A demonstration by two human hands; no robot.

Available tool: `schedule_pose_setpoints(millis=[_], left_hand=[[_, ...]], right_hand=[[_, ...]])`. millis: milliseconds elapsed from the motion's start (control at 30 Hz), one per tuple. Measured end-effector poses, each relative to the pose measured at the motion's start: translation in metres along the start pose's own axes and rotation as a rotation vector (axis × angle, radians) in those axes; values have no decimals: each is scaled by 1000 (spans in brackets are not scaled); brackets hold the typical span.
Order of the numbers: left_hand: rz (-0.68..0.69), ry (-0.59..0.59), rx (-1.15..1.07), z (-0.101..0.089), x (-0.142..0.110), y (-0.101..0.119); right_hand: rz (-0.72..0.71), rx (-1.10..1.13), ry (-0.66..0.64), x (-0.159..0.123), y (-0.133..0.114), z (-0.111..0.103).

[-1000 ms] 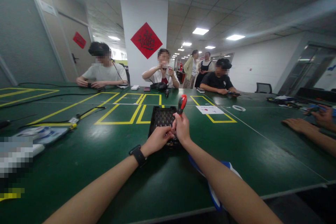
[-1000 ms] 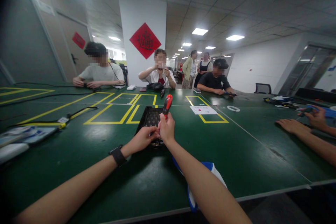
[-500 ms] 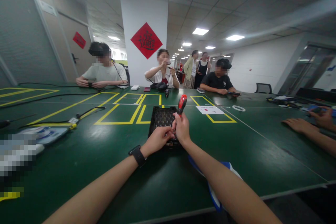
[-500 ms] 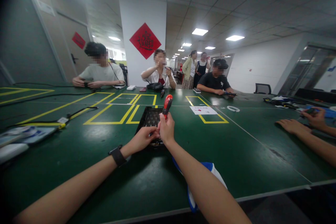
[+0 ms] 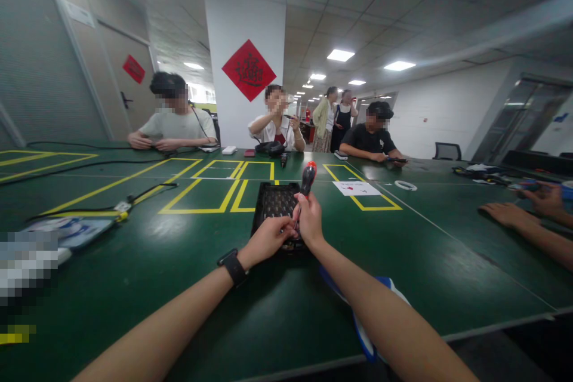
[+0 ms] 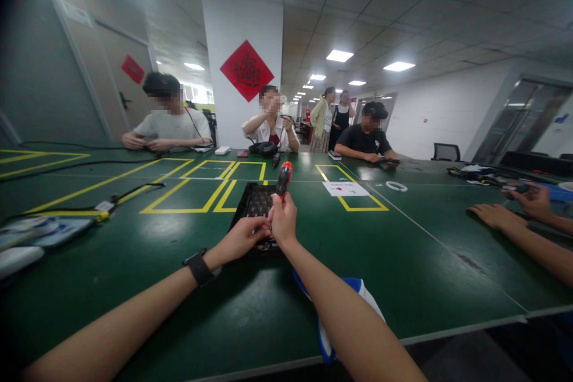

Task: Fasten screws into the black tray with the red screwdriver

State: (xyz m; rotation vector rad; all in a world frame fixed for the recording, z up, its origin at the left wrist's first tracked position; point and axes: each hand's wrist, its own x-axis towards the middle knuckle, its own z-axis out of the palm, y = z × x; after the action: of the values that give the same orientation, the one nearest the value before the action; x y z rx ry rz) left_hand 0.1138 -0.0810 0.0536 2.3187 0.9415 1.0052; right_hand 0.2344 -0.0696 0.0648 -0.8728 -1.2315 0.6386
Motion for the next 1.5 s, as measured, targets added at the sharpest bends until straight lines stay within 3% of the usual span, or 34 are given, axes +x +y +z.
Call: schedule_pose_setpoints(millis=[233,433,567,667,767,867,933,1033,1133,1233,1333,1400,1500], left_hand=[[-65,17,50,0,1,0],[19,15,228,-1,0,7],[167,165,461,-6,0,26],[200,290,640,-18,1,36],[84,396,838,-35,1,30],[-226,449,935,-53,-3,2],[-427,372,897,-61,-7,-25],[-613,180,843,-66,-13,-64],[-688,23,825,-64,-16,-85],[-676,-10,854,-59,-16,-84],[-661,-22,883,-56,-15,-74],[-652,-43,897,-55,-15,-70],[-637,-47,912,-53,-14,-68]], right_hand=[[-8,9,15,-2,-1,0],[-1,36,-32,0,-4,0],[-36,122,-56,-4,-29,3],[-100,146,-197,-3,-55,6],[-140,48,-327,15,-69,3],[-48,-365,-250,47,-59,-11],[126,-874,-288,61,-41,-22],[268,-1057,-274,58,-9,-33],[331,-1150,-250,40,15,-32],[329,-1209,-210,34,23,-26],[323,-1250,-180,50,18,-32],[338,-1294,-152,68,10,-49],[396,-1382,-87,93,-6,-99]])
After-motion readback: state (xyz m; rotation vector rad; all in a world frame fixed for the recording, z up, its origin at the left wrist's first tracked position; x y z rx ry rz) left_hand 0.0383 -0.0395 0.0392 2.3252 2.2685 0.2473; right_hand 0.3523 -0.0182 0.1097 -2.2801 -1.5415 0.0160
